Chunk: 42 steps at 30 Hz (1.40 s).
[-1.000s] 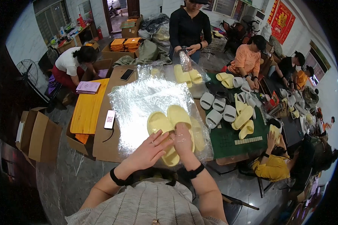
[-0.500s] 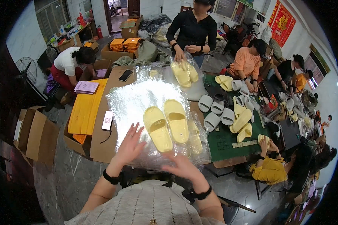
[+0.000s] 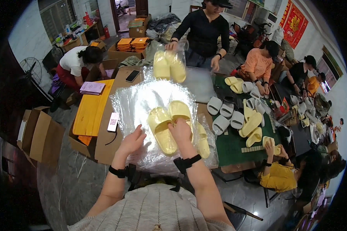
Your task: Packing pairs of rubber sandals/slides into individual plastic shipping bags and placing them into a large green collection bag.
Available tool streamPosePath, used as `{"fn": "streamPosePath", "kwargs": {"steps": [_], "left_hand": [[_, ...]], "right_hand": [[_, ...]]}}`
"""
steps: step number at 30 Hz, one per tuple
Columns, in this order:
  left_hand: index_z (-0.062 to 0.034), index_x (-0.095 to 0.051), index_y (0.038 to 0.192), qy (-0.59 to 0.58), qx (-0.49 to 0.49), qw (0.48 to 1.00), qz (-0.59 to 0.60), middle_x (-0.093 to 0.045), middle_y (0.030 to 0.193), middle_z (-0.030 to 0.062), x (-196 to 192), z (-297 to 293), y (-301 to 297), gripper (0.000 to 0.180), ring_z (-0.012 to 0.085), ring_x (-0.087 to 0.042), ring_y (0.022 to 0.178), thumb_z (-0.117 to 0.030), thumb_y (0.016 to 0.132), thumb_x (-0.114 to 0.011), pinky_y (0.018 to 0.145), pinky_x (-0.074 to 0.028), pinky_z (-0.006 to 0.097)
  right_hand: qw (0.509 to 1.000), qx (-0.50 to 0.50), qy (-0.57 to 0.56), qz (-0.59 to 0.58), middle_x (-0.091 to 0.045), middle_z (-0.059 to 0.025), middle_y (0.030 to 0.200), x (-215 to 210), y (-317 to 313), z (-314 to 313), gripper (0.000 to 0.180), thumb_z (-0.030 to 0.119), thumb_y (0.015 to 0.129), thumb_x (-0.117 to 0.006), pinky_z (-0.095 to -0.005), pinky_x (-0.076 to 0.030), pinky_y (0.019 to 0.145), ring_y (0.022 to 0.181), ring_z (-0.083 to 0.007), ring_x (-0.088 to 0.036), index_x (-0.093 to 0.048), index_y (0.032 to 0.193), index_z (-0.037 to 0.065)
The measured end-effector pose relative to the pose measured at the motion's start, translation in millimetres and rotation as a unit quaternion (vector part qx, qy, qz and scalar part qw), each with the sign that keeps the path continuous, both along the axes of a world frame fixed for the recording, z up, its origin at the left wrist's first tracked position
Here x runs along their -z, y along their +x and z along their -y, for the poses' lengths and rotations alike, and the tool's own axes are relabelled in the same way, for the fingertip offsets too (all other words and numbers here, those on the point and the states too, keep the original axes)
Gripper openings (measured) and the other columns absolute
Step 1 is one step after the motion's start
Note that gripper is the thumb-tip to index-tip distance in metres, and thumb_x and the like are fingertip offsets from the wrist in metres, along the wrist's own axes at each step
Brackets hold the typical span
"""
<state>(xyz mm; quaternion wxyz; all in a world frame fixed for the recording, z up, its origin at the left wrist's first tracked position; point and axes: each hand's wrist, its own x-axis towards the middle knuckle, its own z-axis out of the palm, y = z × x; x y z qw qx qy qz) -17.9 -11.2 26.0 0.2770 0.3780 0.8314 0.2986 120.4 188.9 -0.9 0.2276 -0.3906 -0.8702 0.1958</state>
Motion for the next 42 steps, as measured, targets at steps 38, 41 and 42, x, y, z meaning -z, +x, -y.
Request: {"fn": "streamPosePath", "kwargs": {"steps": [38, 41, 42], "left_hand": [[0.0032, -0.037, 0.143, 0.007, -0.044, 0.992, -0.118, -0.040, 0.145, 0.0273, 16.0, -9.5, 40.6, 0.082, 0.0386, -0.032, 0.140, -0.025, 0.075, -0.074, 0.111, -0.033, 0.041], [0.0021, -0.037, 0.143, 0.120, -0.107, 0.987, 0.011, -0.039, 0.146, 0.0277, 49.3, 17.7, 26.6, 0.084, 0.0371, -0.032, 0.140, -0.024, 0.074, -0.075, 0.112, -0.032, 0.040], [0.0028, -0.036, 0.143, 0.093, -0.086, 0.992, -0.014, -0.039, 0.146, 0.0277, 46.6, 1.3, 27.7, 0.085, 0.0351, -0.031, 0.141, -0.022, 0.073, -0.076, 0.112, -0.032, 0.038]], "right_hand": [[0.932, -0.077, -0.353, 0.003, -0.066, -0.0211, 0.095, 200.3, 174.2, -185.8, 0.038, 0.026, 0.085, -0.064, -0.0390, -0.052, 0.079, 0.085, -0.0311, -0.066, -0.063, 0.104, -0.007], [0.887, 0.078, -0.406, -0.205, -0.069, -0.0179, 0.089, 203.6, 186.1, -220.3, 0.040, 0.023, 0.082, -0.069, -0.0343, -0.052, 0.075, 0.079, -0.0252, -0.067, -0.063, 0.107, -0.008], [0.872, 0.204, -0.330, -0.300, -0.069, -0.0166, 0.092, 219.1, 218.3, -249.9, 0.040, 0.020, 0.080, -0.072, -0.0356, -0.052, 0.076, 0.082, -0.0258, -0.066, -0.063, 0.107, -0.007]]}}
